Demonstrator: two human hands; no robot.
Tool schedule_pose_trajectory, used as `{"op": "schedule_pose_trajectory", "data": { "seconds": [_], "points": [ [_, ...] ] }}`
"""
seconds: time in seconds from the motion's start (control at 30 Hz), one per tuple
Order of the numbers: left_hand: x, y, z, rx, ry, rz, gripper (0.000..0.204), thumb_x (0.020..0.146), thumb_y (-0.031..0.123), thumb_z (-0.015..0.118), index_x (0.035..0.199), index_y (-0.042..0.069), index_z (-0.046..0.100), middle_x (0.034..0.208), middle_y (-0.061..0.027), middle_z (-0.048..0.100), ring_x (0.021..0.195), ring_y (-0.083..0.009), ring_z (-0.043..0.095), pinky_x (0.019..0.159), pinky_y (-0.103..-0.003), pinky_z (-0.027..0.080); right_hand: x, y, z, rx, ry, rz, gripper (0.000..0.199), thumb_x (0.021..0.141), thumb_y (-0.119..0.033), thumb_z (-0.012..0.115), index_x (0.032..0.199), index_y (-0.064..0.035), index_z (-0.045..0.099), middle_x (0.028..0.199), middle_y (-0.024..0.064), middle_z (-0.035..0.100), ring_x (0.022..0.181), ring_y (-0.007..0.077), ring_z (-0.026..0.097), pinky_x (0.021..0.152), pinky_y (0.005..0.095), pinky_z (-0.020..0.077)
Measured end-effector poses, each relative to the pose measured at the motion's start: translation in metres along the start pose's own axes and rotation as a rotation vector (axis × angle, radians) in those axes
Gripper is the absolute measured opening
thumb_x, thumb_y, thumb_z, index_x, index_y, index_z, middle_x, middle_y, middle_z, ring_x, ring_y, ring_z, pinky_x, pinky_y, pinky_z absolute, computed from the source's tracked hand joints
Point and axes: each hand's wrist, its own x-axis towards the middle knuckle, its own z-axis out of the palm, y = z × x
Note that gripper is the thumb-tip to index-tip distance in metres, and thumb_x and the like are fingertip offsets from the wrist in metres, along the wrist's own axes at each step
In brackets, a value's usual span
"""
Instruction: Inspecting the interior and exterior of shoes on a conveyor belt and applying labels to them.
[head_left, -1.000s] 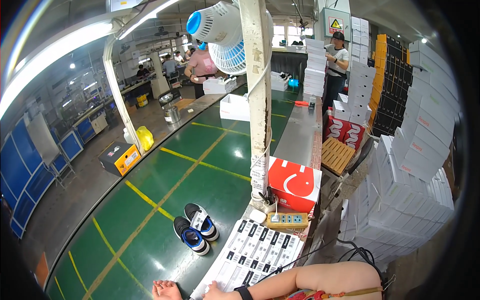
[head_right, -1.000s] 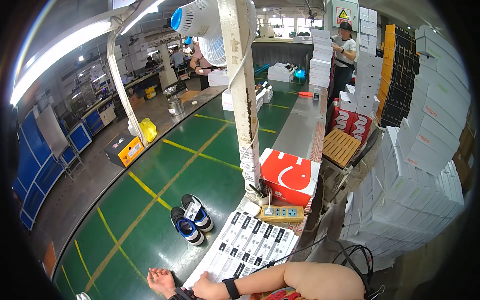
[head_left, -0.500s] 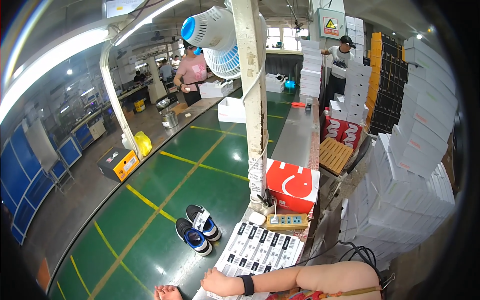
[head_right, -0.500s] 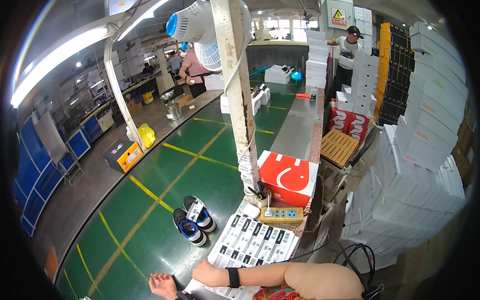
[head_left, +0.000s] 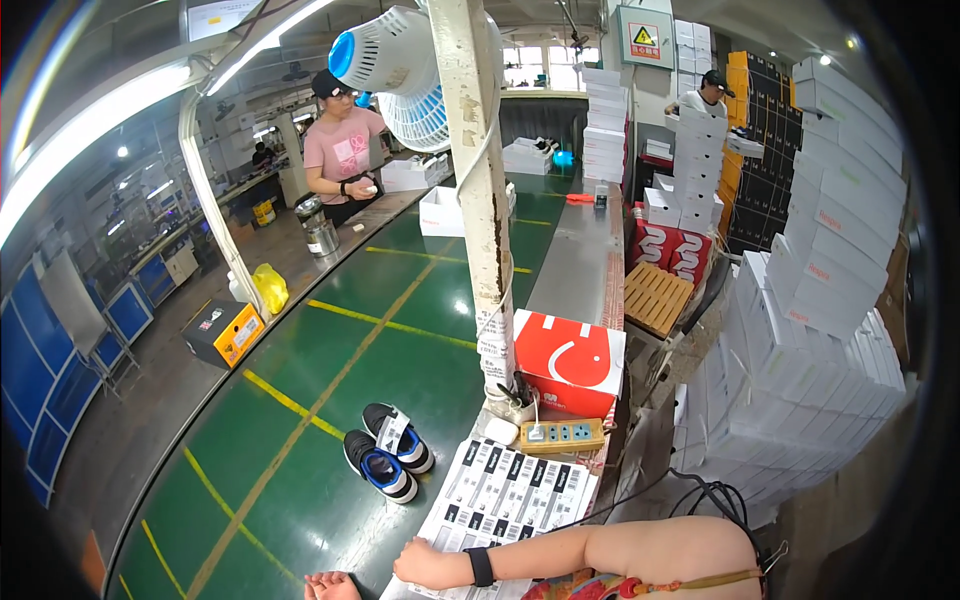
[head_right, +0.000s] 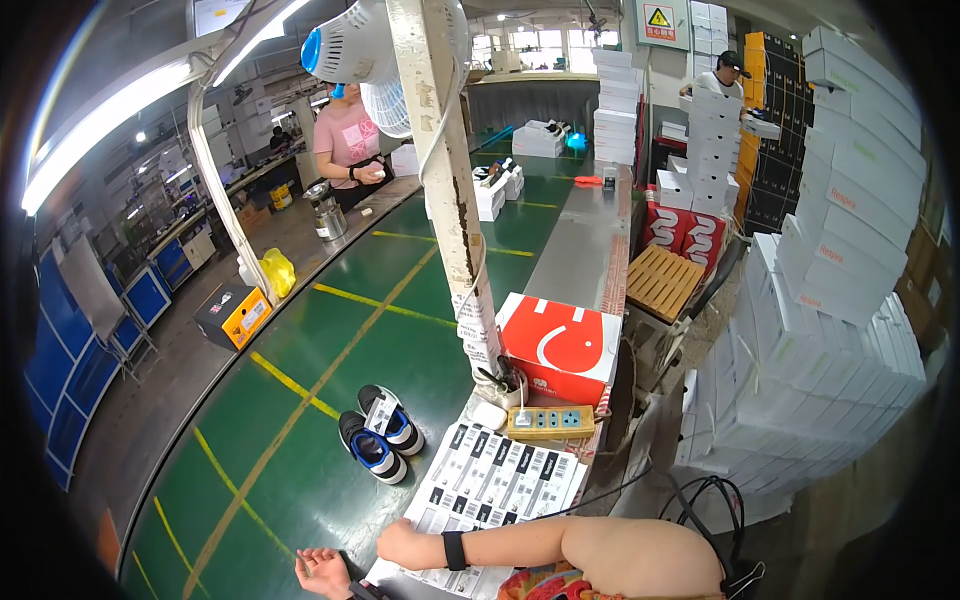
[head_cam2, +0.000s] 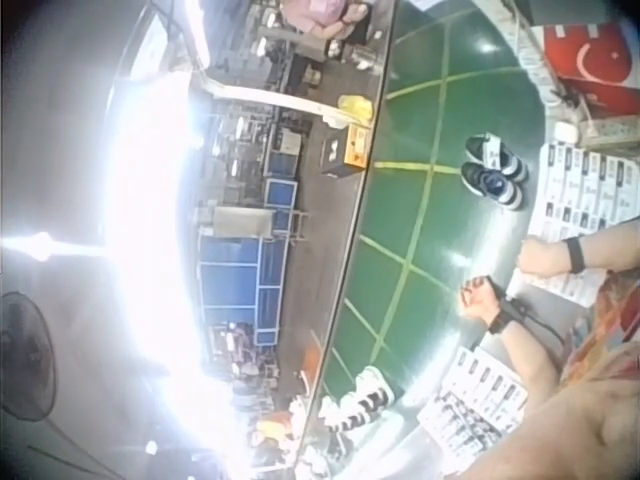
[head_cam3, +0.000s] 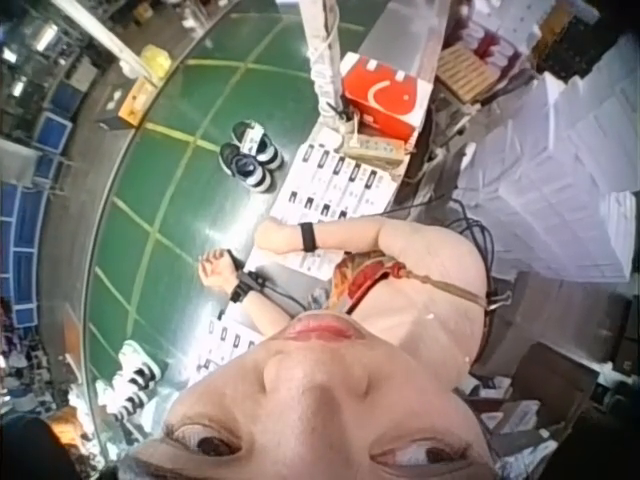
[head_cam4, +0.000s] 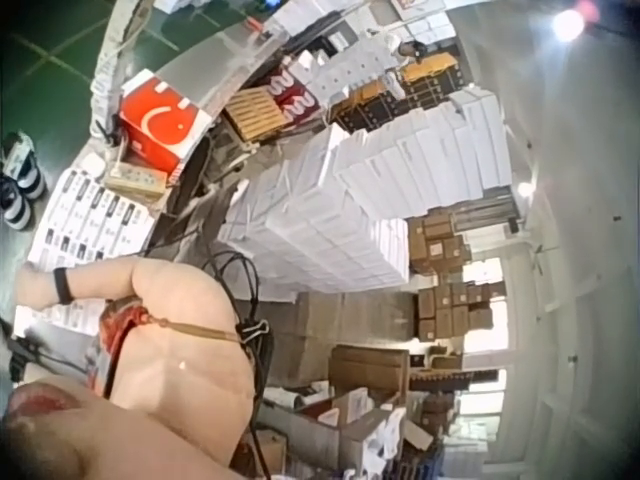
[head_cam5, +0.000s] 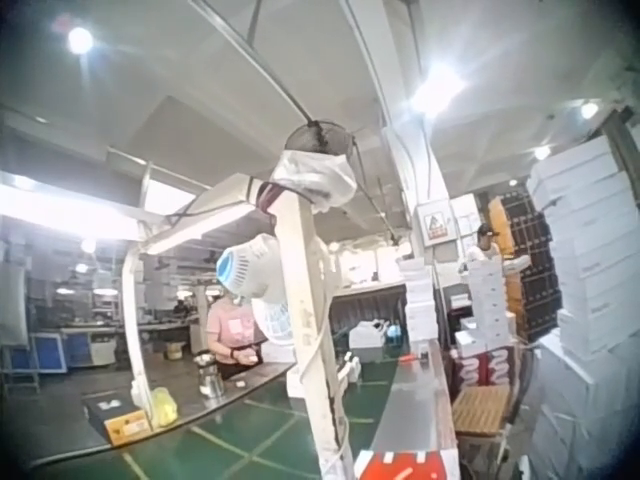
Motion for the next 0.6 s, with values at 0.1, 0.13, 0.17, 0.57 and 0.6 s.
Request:
{"op": "schedule_pose_trajectory", "data": {
  "seconds": [0.1, 0.13, 0.17, 0.57, 0.6],
  "points": [
    [0.006, 0.002, -0.011, -0.042, 0.177, 0.073, 0.018, 0.086, 0.027, 0.058, 0.098, 0.013, 0.057, 0.081, 0.0029, 0.057, 0.066, -0.0122, 0.050, 0.060, -0.030, 0.037, -0.001, -0.003, -0.003, 0.033, -0.001, -0.011, 0.009, 0.074, -0.011, 0.062, 0.081, -0.0093, 0.068, 0.074, 0.0076, 0.069, 0.078, 0.0268, 0.068, 0.063, 0.0401, 0.0510],
    [0.009, 0.000, -0.013, -0.043, 0.189, 0.090, 0.018, 0.086, 0.027, 0.058, 0.098, 0.013, 0.057, 0.081, 0.0029, 0.057, 0.066, -0.0122, 0.050, 0.060, -0.030, 0.037, -0.001, -0.001, -0.001, 0.011, -0.033, -0.006, 0.009, 0.074, -0.011, 0.062, 0.081, -0.0093, 0.068, 0.074, 0.0076, 0.069, 0.078, 0.0268, 0.068, 0.063, 0.0401, 0.0510],
    [0.008, 0.002, -0.014, -0.040, 0.186, 0.086, 0.018, 0.086, 0.026, 0.057, 0.098, 0.013, 0.057, 0.082, 0.0026, 0.057, 0.066, -0.0123, 0.049, 0.060, -0.030, 0.037, -0.001, -0.004, -0.002, 0.013, -0.032, -0.005, 0.009, 0.074, -0.010, 0.062, 0.081, -0.0093, 0.068, 0.074, 0.0080, 0.069, 0.077, 0.0271, 0.068, 0.064, 0.0400, 0.0512],
    [-0.004, 0.010, 0.000, -0.044, 0.174, 0.084, 0.014, 0.082, 0.022, 0.057, 0.091, 0.012, 0.057, 0.078, 0.0012, 0.053, 0.065, -0.0138, 0.044, 0.061, -0.030, 0.035, -0.047, -0.014, -0.158, 0.591, 0.658, -0.475, 0.037, 0.077, -0.018, 0.073, 0.105, 0.0027, 0.060, 0.108, 0.0199, 0.061, 0.092, 0.0334, 0.063, 0.072, 0.0420, 0.0533],
    [-0.003, 0.009, -0.001, -0.002, 0.182, 0.129, 0.014, 0.082, 0.022, 0.058, 0.091, 0.012, 0.056, 0.077, 0.0008, 0.052, 0.065, -0.0140, 0.044, 0.061, -0.030, 0.035, -0.056, -0.018, -0.182, 0.677, 0.837, -0.531, 0.036, 0.075, -0.018, 0.074, 0.104, -0.0006, 0.059, 0.099, 0.0175, 0.062, 0.084, 0.0331, 0.063, 0.070, 0.0424, 0.0525]
  ]
}}
